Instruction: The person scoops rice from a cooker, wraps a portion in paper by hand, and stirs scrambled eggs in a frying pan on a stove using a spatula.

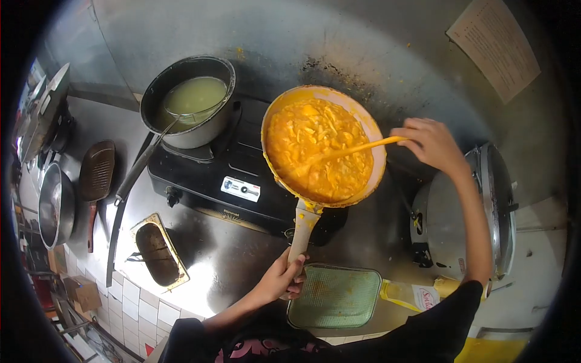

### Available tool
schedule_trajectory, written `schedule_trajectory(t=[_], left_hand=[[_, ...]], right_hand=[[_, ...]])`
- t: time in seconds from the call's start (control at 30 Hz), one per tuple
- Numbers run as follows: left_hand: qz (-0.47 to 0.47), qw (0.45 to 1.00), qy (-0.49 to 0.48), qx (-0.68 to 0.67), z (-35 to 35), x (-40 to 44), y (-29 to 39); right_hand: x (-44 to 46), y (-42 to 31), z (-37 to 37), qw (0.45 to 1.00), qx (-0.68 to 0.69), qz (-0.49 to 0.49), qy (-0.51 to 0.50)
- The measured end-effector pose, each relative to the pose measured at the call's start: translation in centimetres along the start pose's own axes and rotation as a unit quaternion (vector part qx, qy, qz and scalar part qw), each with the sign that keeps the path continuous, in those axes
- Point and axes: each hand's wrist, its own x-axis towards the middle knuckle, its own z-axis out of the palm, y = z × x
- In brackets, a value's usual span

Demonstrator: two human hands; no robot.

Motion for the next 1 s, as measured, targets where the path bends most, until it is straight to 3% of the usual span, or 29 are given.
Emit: schedule_trajectory(t=[0.07,0.1,0.17,0.37,0.47,0.6,0.7,0.77,1.0], left_hand=[[-0.004,1.0,0.001,-0.011,0.0,-0.1,0.1],[-0.005,1.0,0.002,-0.013,0.1,-0.1,0.1],[-0.007,1.0,0.001,-0.014,0.2,-0.1,0.2],[-0.016,1.0,0.01,-0.011,0.1,-0.1,0.2],[-0.007,1.0,0.011,0.006,0.1,0.0,0.3],[0.008,1.0,0.006,0.025,-0.1,0.0,0.3],[-0.002,1.0,0.0,0.013,-0.1,-0.1,0.4],[0.002,1.0,0.0,0.015,-0.1,-0.1,0.4],[0.004,1.0,-0.001,0.015,-0.4,0.0,0.0]], right_hand=[[-1.8,0.2,-1.3,0.991,-0.015,0.135,-0.012],[-2.0,-0.2,-1.8,0.991,-0.015,0.136,-0.012],[-2.1,-0.8,-2.3,0.953,-0.153,0.248,-0.086],[0.9,-0.5,4.9,0.924,-0.153,0.333,-0.113],[2.9,2.3,9.1,0.944,-0.065,0.322,-0.036],[5.7,4.0,9.8,0.959,0.003,0.279,-0.038],[6.3,4.5,10.9,0.974,0.058,0.22,0.016],[6.1,4.6,11.8,0.98,0.109,0.129,0.107],[2.6,0.3,7.1,0.99,0.118,0.071,0.034]])
